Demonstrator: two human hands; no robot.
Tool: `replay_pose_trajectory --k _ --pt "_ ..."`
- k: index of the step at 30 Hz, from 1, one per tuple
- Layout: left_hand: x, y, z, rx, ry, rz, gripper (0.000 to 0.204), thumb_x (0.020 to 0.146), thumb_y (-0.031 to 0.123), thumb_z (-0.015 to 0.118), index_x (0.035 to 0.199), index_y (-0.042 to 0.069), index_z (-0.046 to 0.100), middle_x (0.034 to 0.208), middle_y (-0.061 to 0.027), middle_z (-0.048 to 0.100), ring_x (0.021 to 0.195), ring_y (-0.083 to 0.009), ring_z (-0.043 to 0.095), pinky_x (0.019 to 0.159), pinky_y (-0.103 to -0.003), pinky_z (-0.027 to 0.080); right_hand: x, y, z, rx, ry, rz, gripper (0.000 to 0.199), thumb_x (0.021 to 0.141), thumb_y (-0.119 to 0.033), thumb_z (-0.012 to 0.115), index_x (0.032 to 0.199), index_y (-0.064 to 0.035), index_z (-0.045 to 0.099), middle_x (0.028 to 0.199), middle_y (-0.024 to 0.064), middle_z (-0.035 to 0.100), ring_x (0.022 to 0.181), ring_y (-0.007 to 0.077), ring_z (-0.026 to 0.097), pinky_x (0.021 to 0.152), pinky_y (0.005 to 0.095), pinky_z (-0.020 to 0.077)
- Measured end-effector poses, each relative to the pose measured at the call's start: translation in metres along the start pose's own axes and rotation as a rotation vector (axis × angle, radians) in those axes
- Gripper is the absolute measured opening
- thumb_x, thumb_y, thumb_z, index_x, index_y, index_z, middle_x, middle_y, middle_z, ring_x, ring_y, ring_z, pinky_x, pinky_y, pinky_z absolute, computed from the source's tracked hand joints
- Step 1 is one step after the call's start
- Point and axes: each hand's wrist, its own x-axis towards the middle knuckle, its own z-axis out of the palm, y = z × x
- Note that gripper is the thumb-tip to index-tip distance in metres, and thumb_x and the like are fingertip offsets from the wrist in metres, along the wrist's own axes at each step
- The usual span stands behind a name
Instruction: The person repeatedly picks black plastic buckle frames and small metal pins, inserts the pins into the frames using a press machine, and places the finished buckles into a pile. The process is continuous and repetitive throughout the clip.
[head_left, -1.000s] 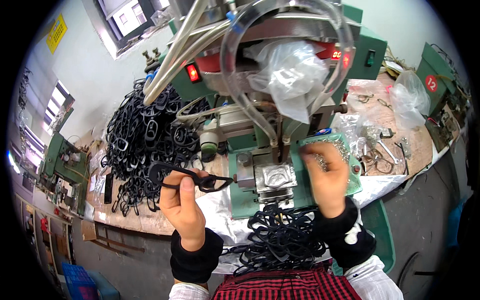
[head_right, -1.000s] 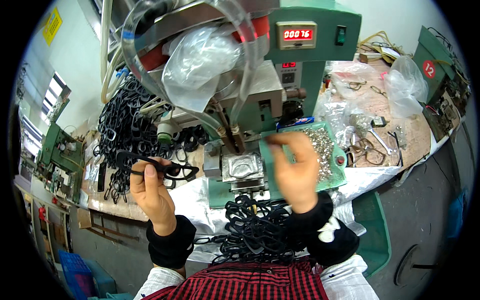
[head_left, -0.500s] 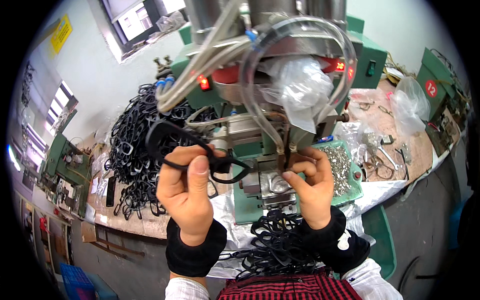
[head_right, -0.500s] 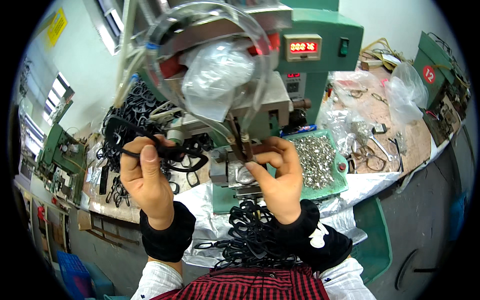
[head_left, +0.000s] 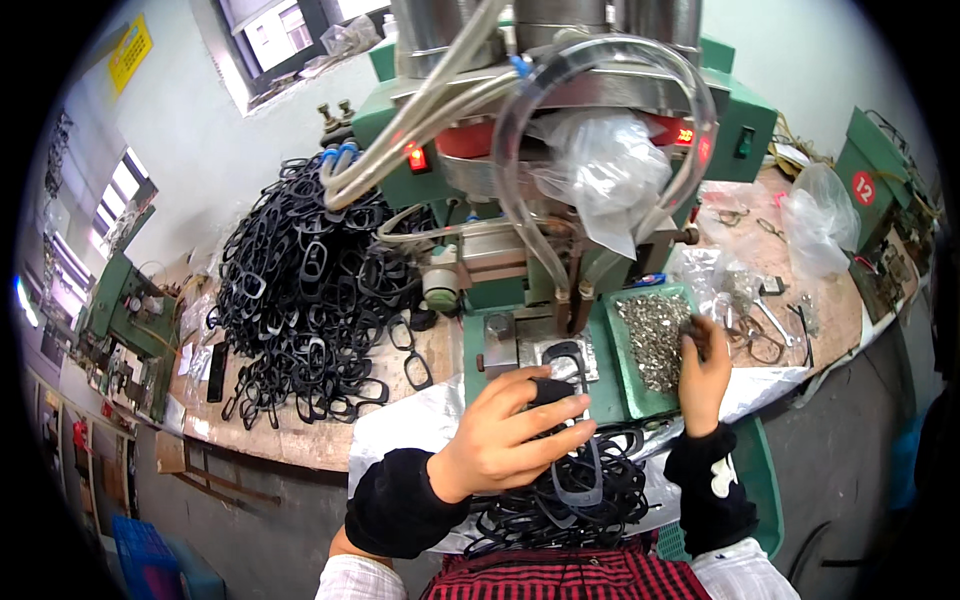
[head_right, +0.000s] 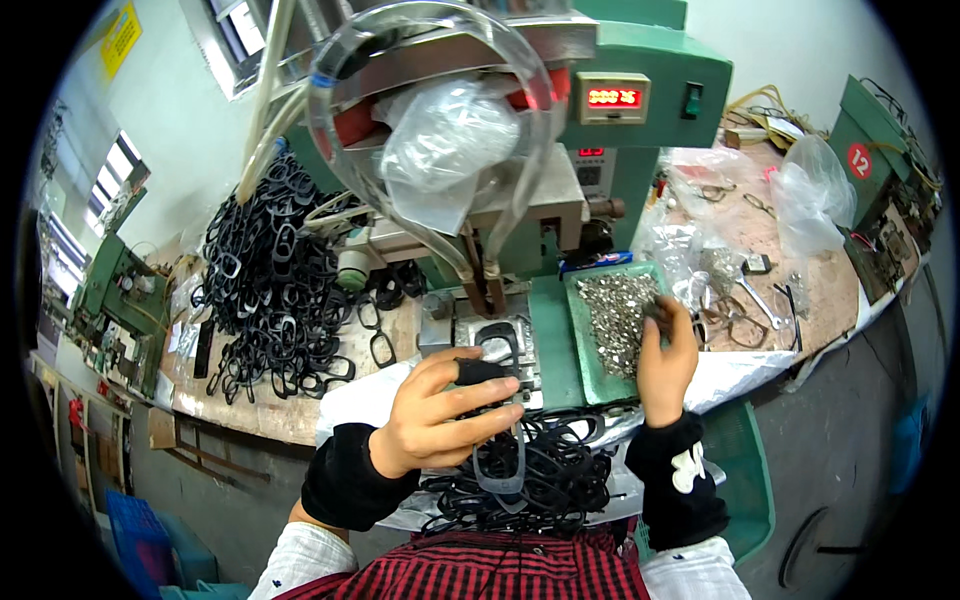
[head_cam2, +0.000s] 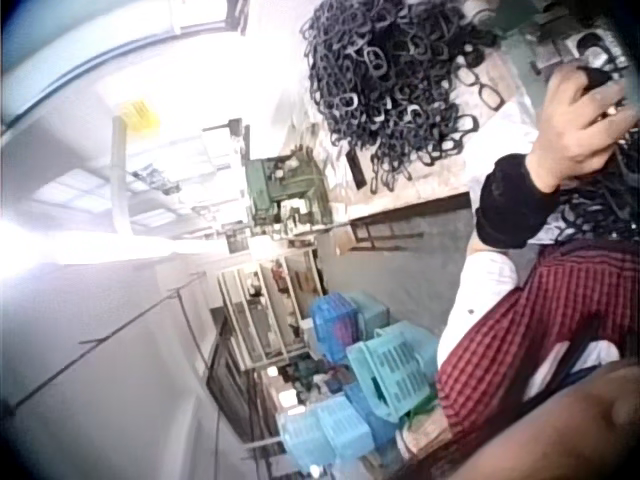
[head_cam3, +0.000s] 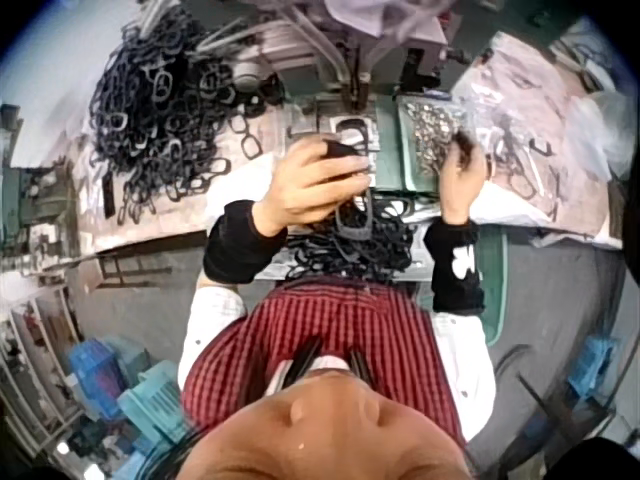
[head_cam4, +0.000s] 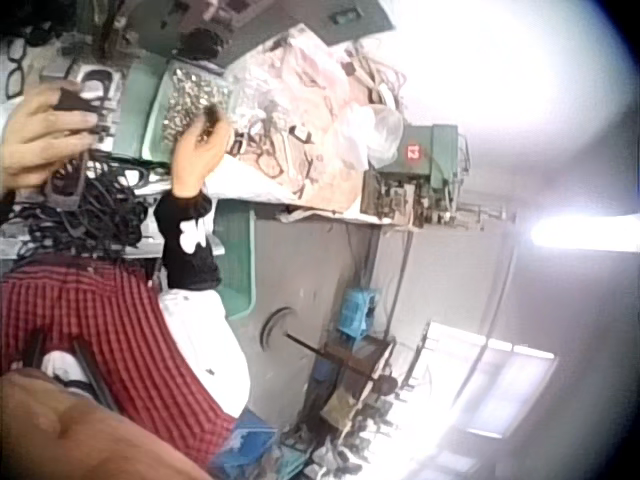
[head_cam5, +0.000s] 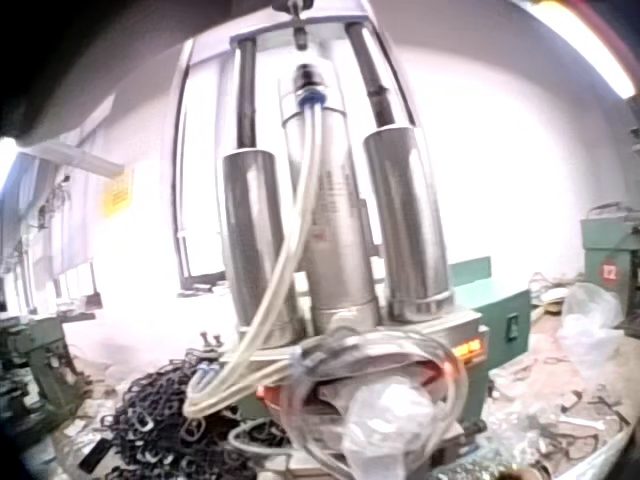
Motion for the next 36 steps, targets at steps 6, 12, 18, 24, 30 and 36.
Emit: replay_pose_trajectory --k 6,12,18,24,30,36 --pt "-0.008 0.001 -0.001 -0.044 0.016 -0.037 0.037 0.076 0.01 0.074 0.113 0.01 0.073 0.123 -0.0063 0.069 0.076 -0.0227 0.051 0.092 -0.048 0.054 -0.015 -0.022 0.02 -0.677 -0.183 -0.44 0.022 0.08 -0.007 0.071 0.1 0.0 0.065 0.133 0.0246 0.055 0.131 0.0447 0.045 0.105 0.0519 0.0395" --pt "-0.054 -0.011 -0.029 0.386 0.263 -0.546 0.025 0.073 0.001 0.072 0.096 0.009 0.074 0.107 -0.0076 0.068 0.089 -0.0255 0.059 0.091 -0.043 0.046 -0.014 -0.013 0.014 -0.642 -0.133 -0.394 0.016 0.079 -0.005 0.072 0.092 0.001 0.065 0.127 0.0226 0.059 0.125 0.0418 0.051 0.102 0.0486 0.0429" --pt "-0.157 -0.094 -0.036 0.789 -0.137 -0.94 0.009 0.071 0.008 0.074 0.08 0.007 0.074 0.091 -0.0084 0.061 0.092 -0.0313 0.057 0.079 -0.043 0.046 -0.013 -0.028 0.016 -0.674 -0.137 -0.427 0.014 0.08 -0.005 0.072 0.092 -0.0003 0.066 0.12 0.0195 0.063 0.121 0.0391 0.054 0.099 0.0463 0.0449" --pt "-0.168 -0.121 -0.016 0.921 -0.246 -0.851 0.007 0.074 0.01 0.071 0.075 0.003 0.07 0.085 -0.0115 0.061 0.087 -0.032 0.059 0.073 -0.042 0.05 -0.007 -0.033 0.016 -0.536 -0.052 -0.345 0.012 0.083 -0.005 0.07 0.094 -0.0011 0.068 0.094 0.015 0.069 0.091 0.0351 0.064 0.082 0.0438 0.0495" --pt "-0.158 -0.129 -0.019 0.979 -0.458 -0.83 0.011 0.07 0.013 0.07 0.074 0.003 0.069 0.087 -0.0126 0.063 0.087 -0.0306 0.061 0.071 -0.041 0.052 -0.005 -0.026 0.016 -0.375 -0.037 -0.277 0.008 0.083 -0.002 0.07 0.09 -0.0007 0.068 0.088 0.0136 0.068 0.085 0.0311 0.065 0.078 0.0387 0.049" --pt "-0.165 -0.14 -0.028 0.891 -0.423 -0.953 0.009 0.072 0.012 0.067 0.075 0.004 0.072 0.087 -0.0123 0.066 0.089 -0.0326 0.064 0.072 -0.04 0.054 -0.032 -0.023 -0.031 -0.294 0.032 -0.206 0.011 0.087 0.001 0.068 0.097 0.0037 0.068 0.09 0.0101 0.068 0.088 0.0202 0.064 0.083 0.0308 0.0483"
